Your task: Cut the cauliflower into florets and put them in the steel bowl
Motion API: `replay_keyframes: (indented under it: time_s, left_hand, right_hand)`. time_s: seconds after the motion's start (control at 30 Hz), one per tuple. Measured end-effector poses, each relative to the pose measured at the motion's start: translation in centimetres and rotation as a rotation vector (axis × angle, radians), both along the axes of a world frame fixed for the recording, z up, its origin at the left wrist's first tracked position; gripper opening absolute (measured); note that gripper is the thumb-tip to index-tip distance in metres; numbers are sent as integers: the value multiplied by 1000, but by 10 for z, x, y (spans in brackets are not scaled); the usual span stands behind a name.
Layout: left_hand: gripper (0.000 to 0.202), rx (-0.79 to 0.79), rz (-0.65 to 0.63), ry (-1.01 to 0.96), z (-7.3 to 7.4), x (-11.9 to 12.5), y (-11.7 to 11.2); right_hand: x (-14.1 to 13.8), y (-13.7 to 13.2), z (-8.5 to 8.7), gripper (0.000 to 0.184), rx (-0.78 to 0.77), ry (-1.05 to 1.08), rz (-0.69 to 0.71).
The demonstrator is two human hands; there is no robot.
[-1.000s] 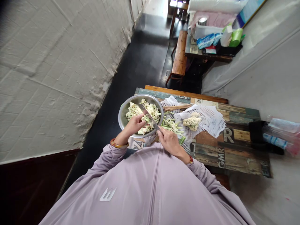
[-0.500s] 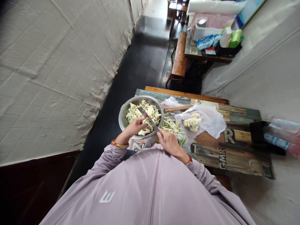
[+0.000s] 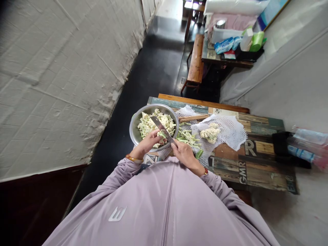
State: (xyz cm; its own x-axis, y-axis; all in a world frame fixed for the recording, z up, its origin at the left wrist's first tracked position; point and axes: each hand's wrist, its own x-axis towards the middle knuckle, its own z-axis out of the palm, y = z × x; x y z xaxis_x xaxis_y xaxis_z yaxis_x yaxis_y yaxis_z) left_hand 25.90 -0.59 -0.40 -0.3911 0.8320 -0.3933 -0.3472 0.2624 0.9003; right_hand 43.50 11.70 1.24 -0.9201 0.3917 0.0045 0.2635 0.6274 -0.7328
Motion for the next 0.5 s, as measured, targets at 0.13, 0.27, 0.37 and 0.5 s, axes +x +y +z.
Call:
replay_keyframes:
  time_s: [0.13, 0.27, 0.37, 0.5]
  left_hand:
    - [59, -30, 119, 24, -10, 9, -6]
    - [54, -56, 121, 61, -18, 9, -14]
    - [51, -61, 84, 54, -19, 9, -17]
    - [47, -57, 40, -15, -19, 13, -20]
  right_hand:
    - [-3, -5, -4, 25, -27, -14, 44]
    - [-5, -8, -8, 20, -230, -59, 88]
    - [-5, -8, -8, 21, -323, -131, 107]
    - [-4, -8, -10, 30, -202, -106, 133]
